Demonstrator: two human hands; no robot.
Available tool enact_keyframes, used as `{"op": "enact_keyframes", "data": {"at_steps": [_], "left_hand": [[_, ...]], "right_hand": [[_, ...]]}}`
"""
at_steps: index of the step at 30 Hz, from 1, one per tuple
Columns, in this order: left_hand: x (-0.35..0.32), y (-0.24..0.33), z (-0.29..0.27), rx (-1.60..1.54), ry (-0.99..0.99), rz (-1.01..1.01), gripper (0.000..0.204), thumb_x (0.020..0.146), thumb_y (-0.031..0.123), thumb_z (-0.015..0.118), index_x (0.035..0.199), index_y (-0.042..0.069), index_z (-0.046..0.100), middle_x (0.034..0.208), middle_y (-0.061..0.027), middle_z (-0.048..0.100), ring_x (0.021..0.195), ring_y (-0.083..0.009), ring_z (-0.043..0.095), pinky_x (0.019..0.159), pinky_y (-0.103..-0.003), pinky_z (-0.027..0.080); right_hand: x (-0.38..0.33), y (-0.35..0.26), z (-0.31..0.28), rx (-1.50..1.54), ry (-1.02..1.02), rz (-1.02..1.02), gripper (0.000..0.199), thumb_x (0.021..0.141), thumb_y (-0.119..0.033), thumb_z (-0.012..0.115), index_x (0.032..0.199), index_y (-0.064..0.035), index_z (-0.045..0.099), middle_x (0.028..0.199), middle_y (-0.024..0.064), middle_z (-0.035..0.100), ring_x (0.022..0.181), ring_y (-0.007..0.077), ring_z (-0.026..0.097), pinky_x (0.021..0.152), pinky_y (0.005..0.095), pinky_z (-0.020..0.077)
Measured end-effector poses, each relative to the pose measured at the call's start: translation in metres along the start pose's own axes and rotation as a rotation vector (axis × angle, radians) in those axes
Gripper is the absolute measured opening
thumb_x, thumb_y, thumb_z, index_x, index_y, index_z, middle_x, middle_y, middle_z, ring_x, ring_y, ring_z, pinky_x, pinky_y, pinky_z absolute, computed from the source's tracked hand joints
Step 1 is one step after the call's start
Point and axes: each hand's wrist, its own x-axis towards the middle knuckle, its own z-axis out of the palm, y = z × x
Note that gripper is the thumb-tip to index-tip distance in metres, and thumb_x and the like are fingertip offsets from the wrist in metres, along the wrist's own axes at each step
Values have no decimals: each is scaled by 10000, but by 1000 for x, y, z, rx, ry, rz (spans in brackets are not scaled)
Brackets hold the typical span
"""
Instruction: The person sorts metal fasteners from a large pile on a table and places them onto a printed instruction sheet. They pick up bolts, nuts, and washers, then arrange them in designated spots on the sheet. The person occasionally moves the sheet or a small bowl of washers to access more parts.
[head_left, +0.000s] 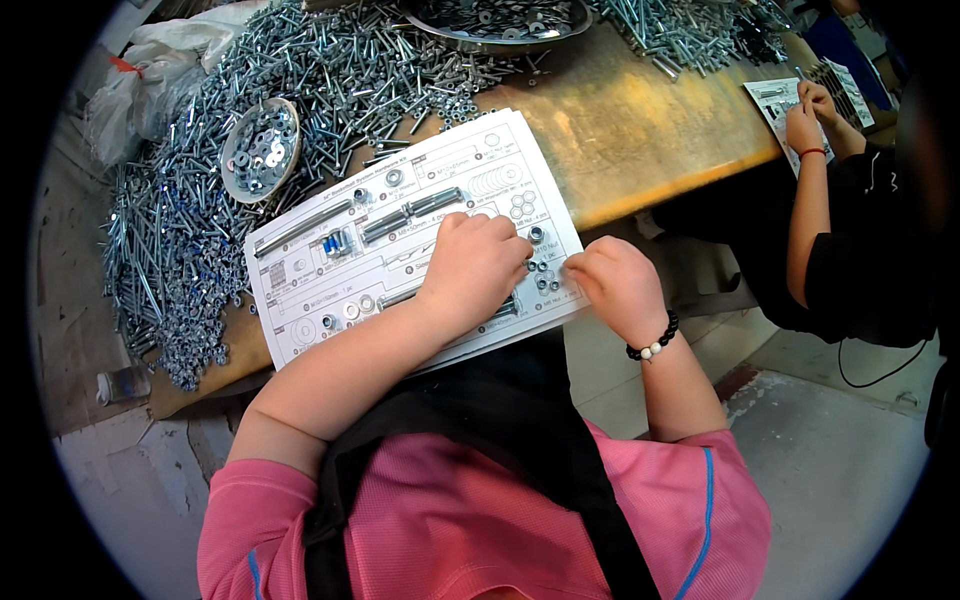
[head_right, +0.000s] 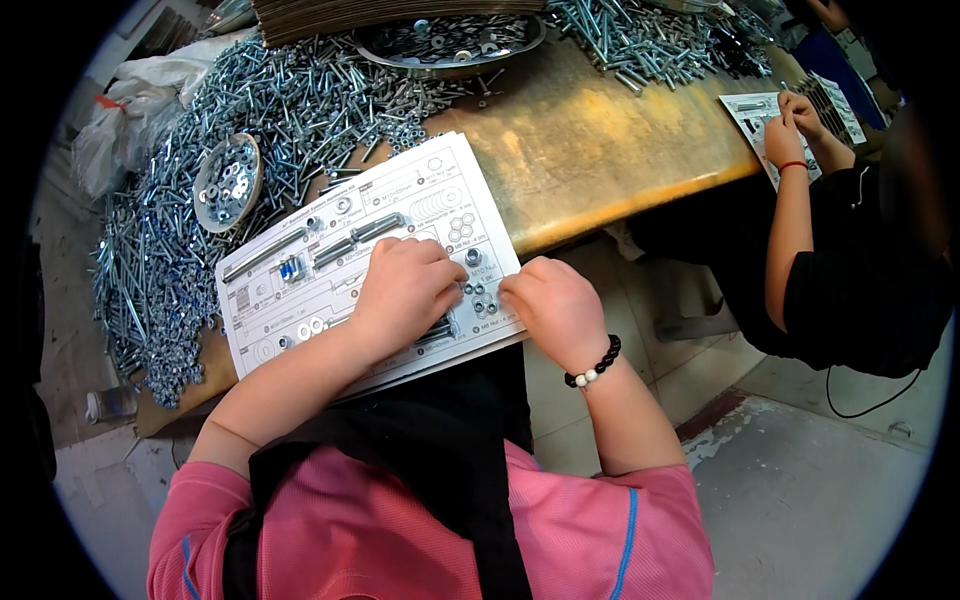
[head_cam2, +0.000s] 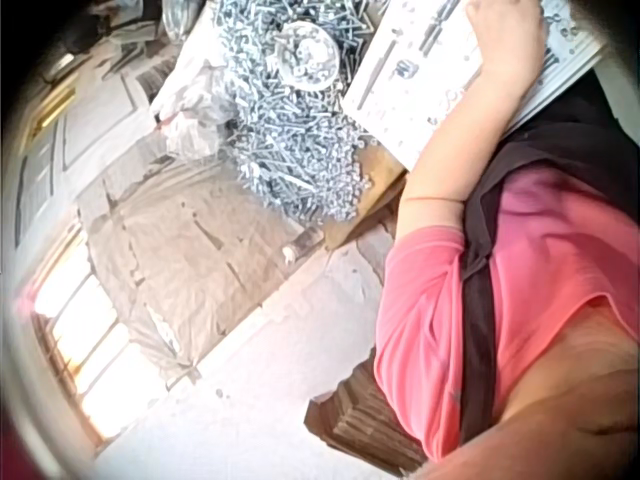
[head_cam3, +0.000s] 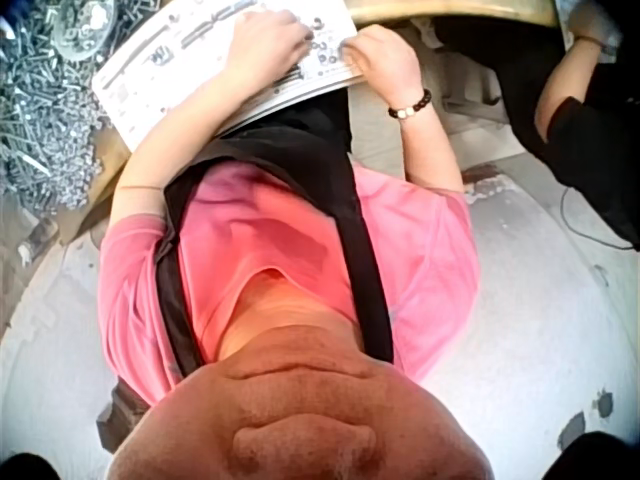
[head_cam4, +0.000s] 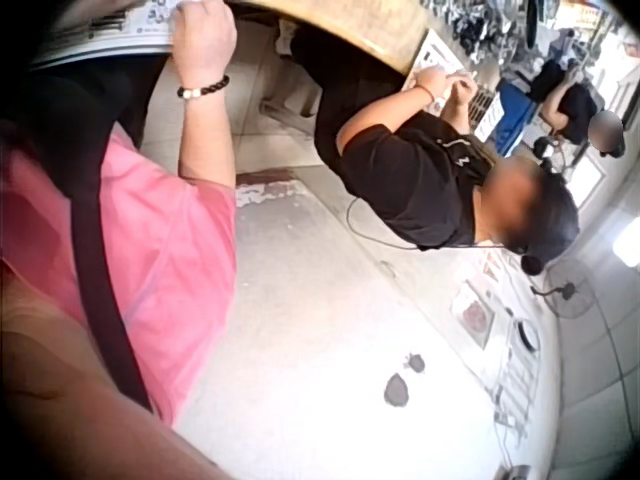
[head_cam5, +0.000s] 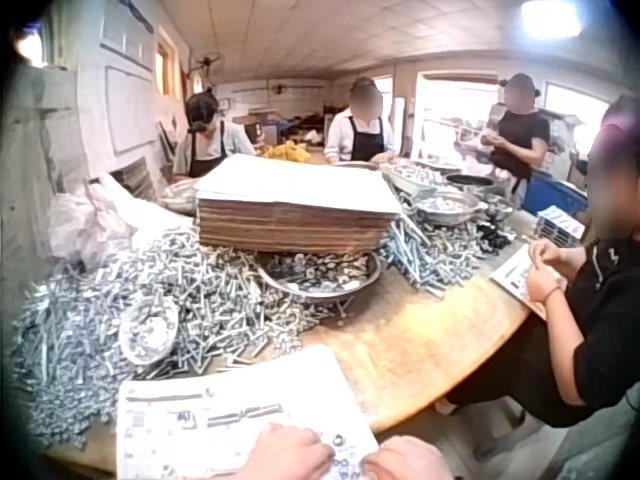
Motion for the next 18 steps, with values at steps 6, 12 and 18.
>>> {"op": "enact_keyframes", "data": {"at_steps": [6, 12, 18], "left_hand": [[2, 2, 10, 10, -20, 21, 111, 699, 178, 657, 804, 151, 634, 771, -3, 547, 805, -194, 531, 764, -345, 348], [-5, 2, 5, -9, 23, -12, 137, 709, 171, 651, 843, 153, 628, 798, -6, 555, 818, -198, 528, 773, -348, 342], [-8, 3, 2, -21, -1, -61, 118, 721, 172, 642, 836, 147, 629, 806, -10, 561, 824, -203, 529, 771, -350, 341]], "right_hand": [[1, -1, -5, 40, -40, 35, 109, 694, -77, 641, 794, -123, 639, 728, 35, 527, 721, 222, 547, 613, 315, 458], [8, 4, 1, 43, -126, -71, 126, 690, -74, 607, 791, -139, 645, 748, 34, 511, 733, 223, 531, 623, 322, 450], [22, 5, 10, 52, -147, -117, 107, 680, -63, 607, 772, -119, 605, 747, 42, 501, 730, 236, 525, 629, 336, 449]]}}
